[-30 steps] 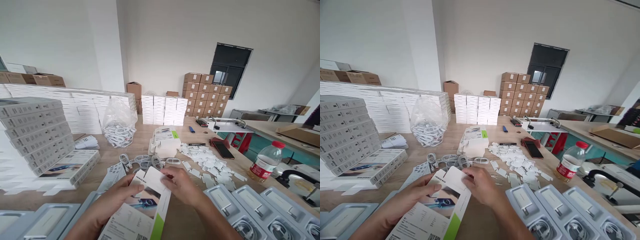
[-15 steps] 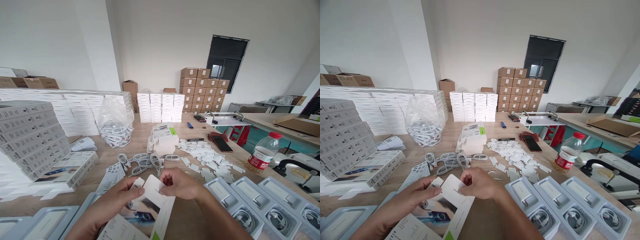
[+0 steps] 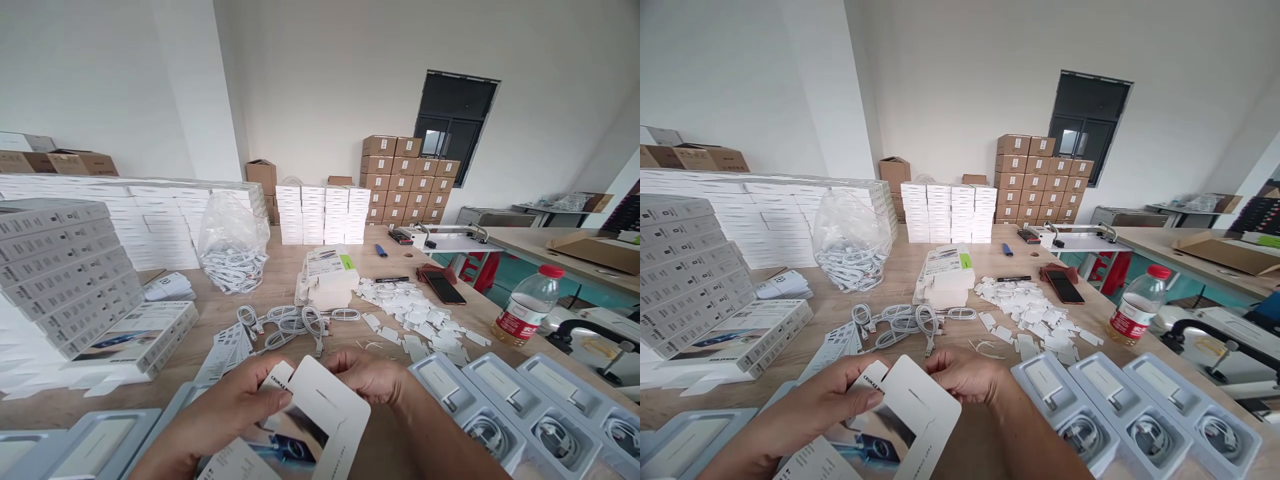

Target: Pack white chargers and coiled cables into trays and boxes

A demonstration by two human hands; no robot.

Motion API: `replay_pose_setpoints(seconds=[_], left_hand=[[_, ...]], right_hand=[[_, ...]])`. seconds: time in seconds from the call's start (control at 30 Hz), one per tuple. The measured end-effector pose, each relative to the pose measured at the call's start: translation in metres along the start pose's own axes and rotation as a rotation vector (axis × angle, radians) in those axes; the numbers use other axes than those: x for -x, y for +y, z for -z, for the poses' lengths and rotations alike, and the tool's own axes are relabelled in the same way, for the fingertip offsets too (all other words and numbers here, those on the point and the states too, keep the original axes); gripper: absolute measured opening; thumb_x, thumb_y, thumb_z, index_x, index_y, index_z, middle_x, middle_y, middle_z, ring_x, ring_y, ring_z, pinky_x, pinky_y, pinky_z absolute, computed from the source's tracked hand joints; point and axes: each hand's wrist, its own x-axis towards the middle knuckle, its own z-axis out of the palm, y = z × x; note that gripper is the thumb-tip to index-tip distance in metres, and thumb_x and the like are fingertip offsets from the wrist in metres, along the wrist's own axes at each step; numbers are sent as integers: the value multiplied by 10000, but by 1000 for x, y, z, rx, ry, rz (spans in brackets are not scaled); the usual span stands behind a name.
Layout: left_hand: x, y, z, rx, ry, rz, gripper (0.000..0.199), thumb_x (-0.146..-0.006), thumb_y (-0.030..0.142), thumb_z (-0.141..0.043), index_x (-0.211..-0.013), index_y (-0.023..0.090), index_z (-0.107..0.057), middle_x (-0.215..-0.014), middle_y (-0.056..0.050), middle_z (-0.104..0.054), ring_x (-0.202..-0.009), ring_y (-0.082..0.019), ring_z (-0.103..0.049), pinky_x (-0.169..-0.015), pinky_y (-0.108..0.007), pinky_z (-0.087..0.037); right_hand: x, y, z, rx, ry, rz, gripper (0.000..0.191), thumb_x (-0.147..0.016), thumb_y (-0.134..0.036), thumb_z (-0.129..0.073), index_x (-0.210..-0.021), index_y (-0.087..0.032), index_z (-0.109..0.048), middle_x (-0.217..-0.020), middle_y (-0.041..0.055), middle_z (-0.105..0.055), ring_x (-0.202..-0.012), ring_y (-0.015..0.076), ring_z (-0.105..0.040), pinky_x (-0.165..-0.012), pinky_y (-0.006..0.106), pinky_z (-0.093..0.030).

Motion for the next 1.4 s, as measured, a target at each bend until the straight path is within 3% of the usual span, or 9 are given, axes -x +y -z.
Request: replay_pose_setpoints(seconds=[0.17,0.27,0.43,0.57,0.7,0.87,1.1,1.23,1.4], left_hand=[[0,-1,1,22,26,5,330,-814,478,-686,-997,204,-675,-918,-13,-681,-842,-206,-621,-710,-247,-463],[0,-2,-1,128,10,7,348,-791,462,-711,-1028,208,-686,-873,-9,-694,-792,-194,-634,-690,-244,-466],[-3,1,-27,130,-32,132,510,-767,407,-707,-1261,316,-615,-970,-28,-737,-859,-259,-696,-645,-283,-527],[-6,4,-55,-11,-63,140,580,-716,293,-687,-1284,396,-624,-1007,-6,-734,-761,-245,-691,-645,-327,-554],[-7,1,-65,-149,-77,-30,567,-685,185,-634,-1217,369,-696,-1035,-5,-738,-811,-242,-665,-779,-348,-537],[-11,-8,-58,-229,-14,-3,450,-689,194,-608,-1083,345,-765,-929,-13,-737,-800,-242,-653,-698,-313,-505],[-18,-15,-50,-220,141,-40,265,-716,296,-661,-951,312,-783,-1017,-31,-699,-837,-252,-668,-734,-322,-488],[-20,-19,-47,-228,202,-42,247,-737,290,-632,-940,312,-770,-1026,-29,-683,-816,-242,-658,-724,-320,-470],[-23,-22,-46,-273,210,-74,243,-749,287,-607,-930,309,-768,-893,-14,-681,-757,-223,-628,-669,-296,-424]], right_hand=[[-1,-4,0,-13,69,35,351,-551,-373,-835,-774,-136,-704,-593,-56,-619,-445,45,-483,-416,170,-314],[-6,-7,2,83,290,84,172,-655,-313,-715,-703,-171,-633,-529,-76,-566,-401,55,-442,-398,184,-303],[-12,-5,11,667,787,102,102,-733,-131,-583,-652,-192,-591,-606,-13,-629,-552,131,-581,-559,250,-417],[-11,-1,16,918,942,165,193,-744,-52,-543,-764,-201,-663,-776,41,-705,-784,195,-631,-704,293,-408],[-8,-1,18,1100,1021,146,224,-828,-109,-522,-897,-228,-699,-881,46,-740,-807,202,-654,-685,287,-403],[14,-20,33,1086,1071,61,214,-863,-181,-526,-943,-227,-718,-923,50,-752,-864,204,-678,-753,291,-455],[28,-57,74,1235,1079,-274,217,-798,-228,-610,-966,-165,-731,-1037,136,-741,-1002,270,-671,-773,334,-465],[10,-50,83,1248,1023,-406,138,-647,-219,-751,-772,-163,-731,-864,117,-753,-902,278,-696,-694,323,-453],[6,-33,84,1233,1030,-374,228,-589,-173,-769,-807,-184,-704,-928,85,-754,-958,287,-680,-759,359,-434]])
